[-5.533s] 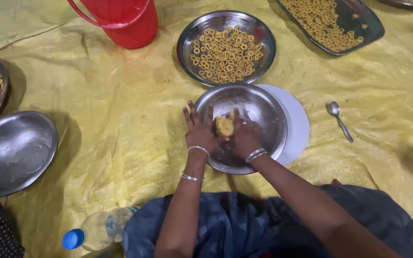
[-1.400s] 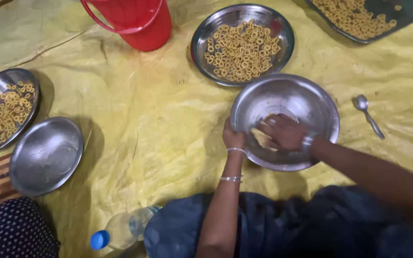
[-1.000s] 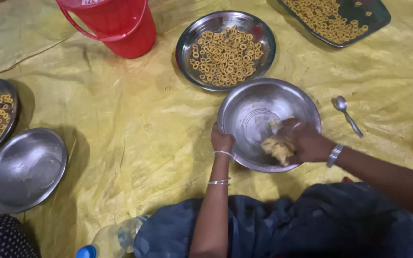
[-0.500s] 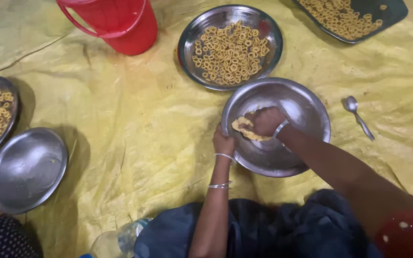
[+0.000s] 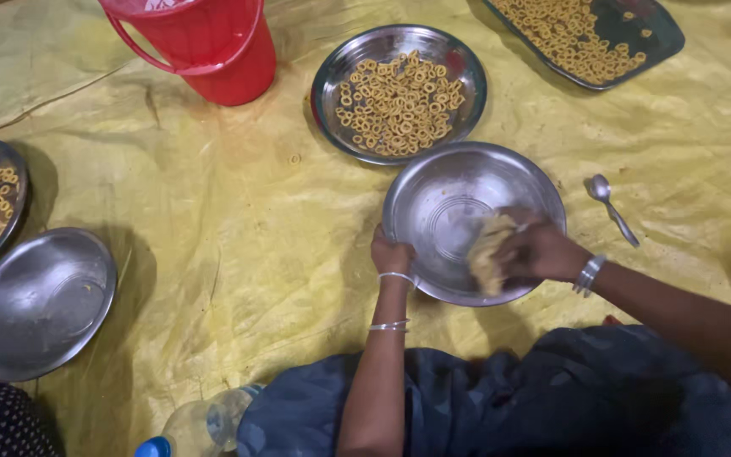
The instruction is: The person kneads dough in a metal bowl, then rolls small portions into thin ropes on a white board and joins the ends to form rings. The finished rings are placed into a metal tray. The process repeats with additional dough portions.
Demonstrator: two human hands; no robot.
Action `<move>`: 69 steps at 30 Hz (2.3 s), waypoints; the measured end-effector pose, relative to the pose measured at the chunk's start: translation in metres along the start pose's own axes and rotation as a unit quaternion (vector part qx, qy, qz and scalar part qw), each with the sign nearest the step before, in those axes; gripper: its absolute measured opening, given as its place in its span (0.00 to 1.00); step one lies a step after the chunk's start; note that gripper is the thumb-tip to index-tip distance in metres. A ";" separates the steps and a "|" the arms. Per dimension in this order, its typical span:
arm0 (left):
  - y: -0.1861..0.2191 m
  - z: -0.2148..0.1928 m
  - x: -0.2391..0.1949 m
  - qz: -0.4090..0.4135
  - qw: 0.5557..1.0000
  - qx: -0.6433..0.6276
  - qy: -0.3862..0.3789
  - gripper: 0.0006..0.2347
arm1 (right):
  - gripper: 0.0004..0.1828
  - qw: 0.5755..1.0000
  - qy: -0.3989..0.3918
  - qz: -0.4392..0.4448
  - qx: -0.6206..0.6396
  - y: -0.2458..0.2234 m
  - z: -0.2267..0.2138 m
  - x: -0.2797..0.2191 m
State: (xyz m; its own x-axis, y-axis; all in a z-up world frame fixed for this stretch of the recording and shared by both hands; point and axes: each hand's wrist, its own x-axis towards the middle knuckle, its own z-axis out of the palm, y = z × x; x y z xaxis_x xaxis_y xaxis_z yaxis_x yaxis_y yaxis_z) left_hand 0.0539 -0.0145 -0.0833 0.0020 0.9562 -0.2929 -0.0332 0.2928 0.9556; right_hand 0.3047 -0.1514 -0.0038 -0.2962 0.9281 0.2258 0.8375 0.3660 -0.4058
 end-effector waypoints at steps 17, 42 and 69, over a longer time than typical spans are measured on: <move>-0.012 -0.007 0.015 0.118 0.988 0.094 -0.045 0.23 | 0.24 0.973 0.009 0.078 -0.218 0.005 0.080 0.126; -0.022 0.003 0.010 0.008 0.985 -0.127 -0.119 0.33 | 0.46 0.978 -0.180 0.059 -0.093 -0.055 0.007 0.036; -0.022 0.001 0.011 0.032 0.993 -0.076 -0.085 0.29 | 0.22 0.991 0.045 -0.068 -0.107 0.021 0.032 -0.008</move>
State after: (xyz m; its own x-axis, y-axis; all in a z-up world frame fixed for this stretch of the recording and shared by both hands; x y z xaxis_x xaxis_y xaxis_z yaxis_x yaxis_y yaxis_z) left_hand 0.0560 -0.0106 -0.1074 0.1636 0.9639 -0.2101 -0.1894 0.2397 0.9522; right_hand 0.3100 -0.1491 -0.0420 -0.3790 0.8576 0.3478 0.8735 0.4555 -0.1715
